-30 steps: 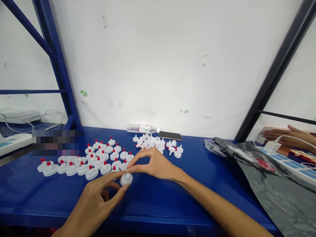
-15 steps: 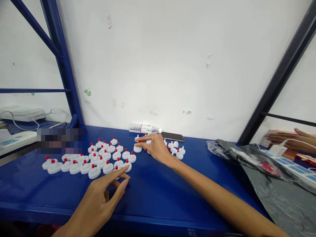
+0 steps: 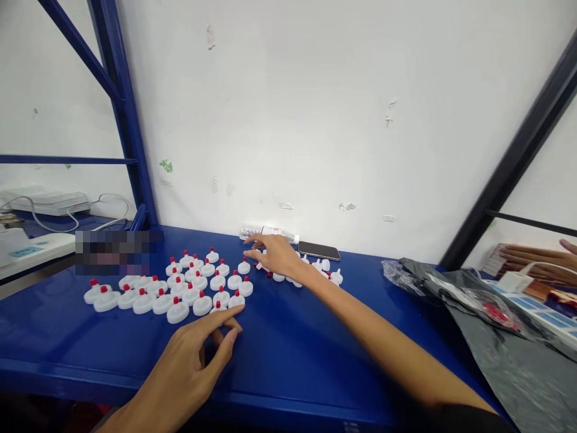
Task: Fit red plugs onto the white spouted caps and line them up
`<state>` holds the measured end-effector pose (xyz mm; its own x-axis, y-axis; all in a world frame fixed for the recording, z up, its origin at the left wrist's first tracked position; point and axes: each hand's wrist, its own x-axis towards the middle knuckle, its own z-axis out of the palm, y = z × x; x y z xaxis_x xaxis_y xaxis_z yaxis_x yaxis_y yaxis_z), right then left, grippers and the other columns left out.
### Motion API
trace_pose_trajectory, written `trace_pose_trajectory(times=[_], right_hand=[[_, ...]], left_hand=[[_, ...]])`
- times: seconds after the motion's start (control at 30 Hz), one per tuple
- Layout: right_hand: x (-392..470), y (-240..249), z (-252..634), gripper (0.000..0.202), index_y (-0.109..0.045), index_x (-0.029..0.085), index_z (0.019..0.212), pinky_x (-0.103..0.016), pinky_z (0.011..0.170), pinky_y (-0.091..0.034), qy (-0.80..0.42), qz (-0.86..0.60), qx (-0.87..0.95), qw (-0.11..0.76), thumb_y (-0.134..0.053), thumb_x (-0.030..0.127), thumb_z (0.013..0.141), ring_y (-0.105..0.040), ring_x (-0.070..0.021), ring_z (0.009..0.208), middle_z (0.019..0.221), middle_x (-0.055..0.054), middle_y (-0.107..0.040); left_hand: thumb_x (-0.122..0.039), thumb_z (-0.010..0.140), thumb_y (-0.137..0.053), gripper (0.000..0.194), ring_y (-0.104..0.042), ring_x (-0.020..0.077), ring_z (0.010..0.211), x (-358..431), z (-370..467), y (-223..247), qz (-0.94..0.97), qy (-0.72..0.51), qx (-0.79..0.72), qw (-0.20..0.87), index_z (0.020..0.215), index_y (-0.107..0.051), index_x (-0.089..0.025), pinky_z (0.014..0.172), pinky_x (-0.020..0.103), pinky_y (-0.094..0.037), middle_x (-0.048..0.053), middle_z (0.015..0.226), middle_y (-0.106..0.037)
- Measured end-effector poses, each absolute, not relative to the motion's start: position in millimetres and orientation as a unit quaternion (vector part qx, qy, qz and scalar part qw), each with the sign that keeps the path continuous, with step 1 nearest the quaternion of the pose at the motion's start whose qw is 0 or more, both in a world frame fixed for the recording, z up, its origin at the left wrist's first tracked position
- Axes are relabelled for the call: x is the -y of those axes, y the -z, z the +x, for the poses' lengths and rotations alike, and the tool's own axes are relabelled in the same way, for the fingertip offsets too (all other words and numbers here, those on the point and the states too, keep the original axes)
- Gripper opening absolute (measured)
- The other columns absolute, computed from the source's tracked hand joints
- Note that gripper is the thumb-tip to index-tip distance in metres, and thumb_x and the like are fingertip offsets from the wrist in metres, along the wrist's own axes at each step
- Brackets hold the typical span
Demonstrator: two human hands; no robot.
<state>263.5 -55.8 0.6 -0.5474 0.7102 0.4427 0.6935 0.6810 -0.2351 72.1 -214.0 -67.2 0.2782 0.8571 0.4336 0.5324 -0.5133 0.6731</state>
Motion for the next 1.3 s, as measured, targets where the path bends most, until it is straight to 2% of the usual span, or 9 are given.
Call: trace_pose_trajectory(times=[0.2, 0.43, 0.57, 0.67, 0.77, 0.9, 1.07, 1.17, 1.3], right_hand=[[57.1, 8.0, 278.2, 0.02, -0.079, 0.023, 0.104, -0.039, 0.091, -0.045, 0.088, -0.408, 0.896, 0.152, -0.077, 0.037, 0.089, -0.071, -0.0292, 0.102, 0.096, -0.009, -0.08], [65.1, -11.0, 282.1, 0.019, -0.079, 0.021, 0.098, -0.039, 0.093, -0.043, 0.104, -0.41, 0.889, 0.174, -0.068, 0.037, 0.097, -0.071, -0.0257, 0.095, 0.092, -0.007, -0.08], [102.6, -31.7, 288.5, 0.023, -0.08, 0.023, 0.099, -0.031, 0.079, -0.049, -0.081, -0.368, 0.895, 0.239, -0.064, 0.039, 0.099, -0.072, -0.0203, 0.087, 0.098, -0.003, -0.08], [137.8, -30.4, 282.1, 0.021, -0.081, 0.023, 0.098, -0.028, 0.075, -0.052, -0.239, -0.319, 0.888, 0.228, -0.066, 0.037, 0.096, -0.072, -0.0179, 0.083, 0.091, -0.001, -0.08], [159.9, -25.1, 274.3, 0.019, -0.082, 0.023, 0.098, -0.027, 0.071, -0.052, -0.327, -0.301, 0.873, 0.202, -0.067, 0.034, 0.095, -0.072, -0.0168, 0.078, 0.087, 0.001, -0.08], [154.7, -30.7, 280.3, 0.019, -0.082, 0.024, 0.102, -0.029, 0.081, -0.055, -0.367, -0.289, 0.866, 0.178, -0.069, 0.036, 0.093, -0.074, -0.0197, 0.092, 0.099, -0.001, -0.081], [138.0, -23.9, 296.1, 0.022, -0.078, 0.02, 0.091, -0.027, 0.066, -0.051, -0.234, -0.389, 0.86, 0.233, -0.063, 0.034, 0.097, -0.071, -0.0169, 0.071, 0.079, -0.002, -0.078], [151.7, -8.2, 291.4, 0.027, -0.075, 0.021, 0.083, -0.027, 0.06, -0.043, -0.162, -0.403, 0.876, 0.209, -0.061, 0.037, 0.099, -0.064, -0.0146, 0.06, 0.069, -0.001, -0.074], [185.6, 4.8, 274.4, 0.027, -0.073, 0.023, 0.091, -0.029, 0.059, -0.036, -0.033, -0.36, 0.915, 0.179, -0.056, 0.04, 0.103, -0.063, -0.0148, 0.062, 0.077, -0.001, -0.074]], left_hand=[[-0.031, 0.101, -0.047, 0.034, -0.061, 0.0109, 0.059, 212.1, 71.5, 69.4, 0.775, -0.407, -0.443, 0.193, 0.128, -0.063, -0.02, 0.053, 0.022, -0.05, 0.001, 0.093, -0.072], [-0.03, 0.1, -0.048, 0.037, -0.064, 0.0094, 0.059, 212.4, 71.4, 68.4, 0.771, -0.416, -0.445, 0.186, 0.135, -0.058, -0.023, 0.046, 0.019, -0.049, 0.002, 0.1, -0.071], [-0.028, 0.098, -0.054, 0.055, -0.07, 0.0084, 0.067, 209.8, 72.4, 70.8, 0.764, -0.441, -0.444, 0.157, 0.151, -0.041, -0.034, 0.043, 0.017, -0.05, 0.005, 0.127, -0.063], [-0.026, 0.098, -0.058, 0.059, -0.071, 0.0063, 0.069, 208.1, 72.1, 75.0, 0.778, -0.457, -0.413, 0.119, 0.151, -0.041, -0.042, 0.05, 0.016, -0.054, 0.004, 0.14, -0.055], [-0.023, 0.098, -0.062, 0.054, -0.069, 0.0042, 0.064, 209.1, 70.0, 78.7, 0.788, -0.479, -0.378, 0.083, 0.146, -0.049, -0.043, 0.055, 0.014, -0.055, 0.001, 0.13, -0.061], [-0.021, 0.096, -0.066, 0.041, -0.068, 0.0041, 0.062, 210.7, 68.6, 79.5, 0.775, -0.51, -0.367, 0.063, 0.135, -0.061, -0.033, 0.052, 0.013, -0.052, 0.002, 0.126, -0.067], [-0.028, 0.093, -0.067, 0.031, -0.066, 0.0089, 0.054, 206.8, 71.6, 74.2, 0.762, -0.477, -0.42, 0.127, 0.125, -0.069, -0.024, 0.041, 0.018, -0.045, 0.002, 0.101, -0.076], [-0.035, 0.095, -0.063, 0.035, -0.063, 0.0123, 0.05, 205.9, 71.0, 70.1, 0.745, -0.453, -0.459, 0.172, 0.127, -0.067, -0.021, 0.042, 0.021, -0.045, 0.0, 0.08, -0.075], [-0.047, 0.097, -0.055, 0.047, -0.061, 0.0146, 0.047, 206.8, 68.1, 67.2, 0.697, -0.44, -0.492, 0.279, 0.133, -0.058, -0.017, 0.041, 0.022, -0.04, -0.002, 0.063, -0.068]])
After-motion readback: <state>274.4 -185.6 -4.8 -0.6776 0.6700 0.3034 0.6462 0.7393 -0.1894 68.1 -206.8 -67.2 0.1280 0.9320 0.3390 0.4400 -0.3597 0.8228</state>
